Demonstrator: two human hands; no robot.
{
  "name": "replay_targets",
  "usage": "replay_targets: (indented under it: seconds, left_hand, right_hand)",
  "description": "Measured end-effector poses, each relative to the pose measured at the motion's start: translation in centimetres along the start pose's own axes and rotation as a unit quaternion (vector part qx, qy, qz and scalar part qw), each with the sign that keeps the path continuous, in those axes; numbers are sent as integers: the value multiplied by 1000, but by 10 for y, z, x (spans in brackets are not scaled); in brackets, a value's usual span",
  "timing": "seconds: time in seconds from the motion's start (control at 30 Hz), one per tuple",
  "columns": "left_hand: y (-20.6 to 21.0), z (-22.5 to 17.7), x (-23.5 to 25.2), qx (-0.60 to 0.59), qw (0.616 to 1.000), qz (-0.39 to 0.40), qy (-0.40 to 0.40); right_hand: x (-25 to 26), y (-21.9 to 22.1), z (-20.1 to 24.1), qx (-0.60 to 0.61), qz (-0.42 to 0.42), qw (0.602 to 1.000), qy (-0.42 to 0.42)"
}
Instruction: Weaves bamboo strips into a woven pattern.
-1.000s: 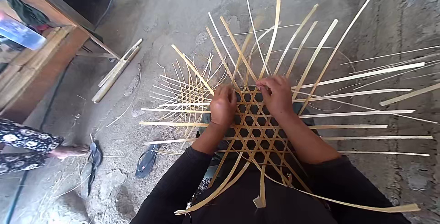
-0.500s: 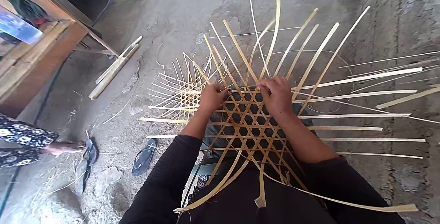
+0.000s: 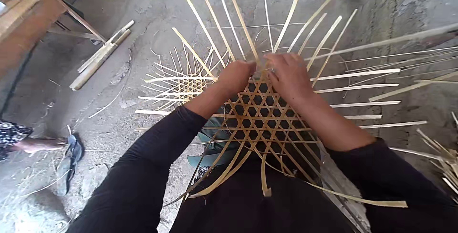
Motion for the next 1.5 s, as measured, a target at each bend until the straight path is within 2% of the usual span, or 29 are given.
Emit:
replay_targets:
  seconds: [0.07,0.1,0.13,0.17,0.23,0.3,0.37,0.47,0.5,0.6,0.63,0.67,0.73,0.8,0.87,0.93,0.97,1.03,1.1,1.17,1.2,1.23,1.27,1.33,1.37,1.4,1.43,1.5]
  left_hand:
    - [-3,-4,-8,16,1000,15,17]
    - [-2,-3,-12,30,999,23,23]
    - [-1,-1,-14,39,999,29,24]
    - [1,2,-16,41,998,29,24]
    - [2,8,-18,43,999,23,22]
    - [0,11,-19,49,998,17,24]
    - [-7,13,-21,58,998,0,25]
    - [-35,10,-27,94,995,-25,18]
    - [-44,8,-30,109,993,-38,20]
    - [-77,6,-30,140,988,-60,19]
    - [-93,5,-30,145,987,-63,12]
    - [-112,1,-31,149,987,-64,-3]
    - [-156,-7,-34,154,982,-100,-50]
    - [-201,-13,-40,141,968,-185,-95]
    - [-237,-19,-47,97,947,-281,-120]
    - [-254,-27,-54,50,932,-327,-146]
    - [-255,-28,-54,29,930,-332,-153]
    - [-240,-22,-51,-18,941,-294,-164]
    - [-201,-5,-41,-82,965,-195,-158]
    - [-132,19,-34,-194,971,-74,-119]
    - [-87,27,-36,-268,958,-22,-100]
    - [-38,32,-43,-306,948,3,-90]
    - [5,31,-52,-292,951,15,-97]
    - [63,14,-79,-213,969,11,-128]
    - [79,7,-88,-181,973,-15,-140]
    - [91,4,-94,-156,976,-53,-140]
    - [98,4,-96,-141,977,-93,-133]
    - [98,3,-93,-136,971,-145,-129]
  right_hand:
    - [-20,-9,13,-42,-16,998,-43]
    - [-34,-7,20,-30,-9,999,-38]
    - [-48,-2,26,6,21,1000,-16]
    - [-60,6,31,64,86,994,23]
    - [-72,20,37,219,258,934,118]
    - [-74,25,42,334,305,879,153]
    - [-70,21,47,372,301,864,158]
    - [-58,16,54,371,295,869,142]
    - [-54,22,57,418,272,855,140]
    - [-37,25,74,583,128,786,160]
    - [-26,17,80,597,90,780,161]
    - [-13,6,82,585,64,793,158]
    - [23,-22,73,508,14,850,135]
    - [65,-58,53,401,-44,911,81]
    - [102,-108,36,297,-90,950,30]
    - [129,-154,22,220,-88,972,-3]
    - [136,-171,18,201,-61,978,-15]
    - [135,-185,13,197,38,980,-19]
    - [115,-164,8,210,159,965,-2]
    - [75,-112,1,229,266,936,16]
    - [48,-78,-3,226,292,929,26]
    - [15,-43,-2,218,321,921,38]
    - [-21,-13,7,207,344,915,47]
    - [-87,36,33,136,319,937,52]
    - [-113,61,39,90,256,962,30]
    - [-131,84,40,56,153,987,2]
    - [-139,100,40,42,77,996,-15]
    - [-136,103,35,53,29,998,-27]
Point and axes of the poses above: each hand's wrist, its own x-axis towards the middle knuckle, its own y-axis out of the palm, z = x × y, the point moved 3 cm from there along x, towards the middle knuckle, and after that the axes turned 14 degrees about z, right-handed, at the moved point
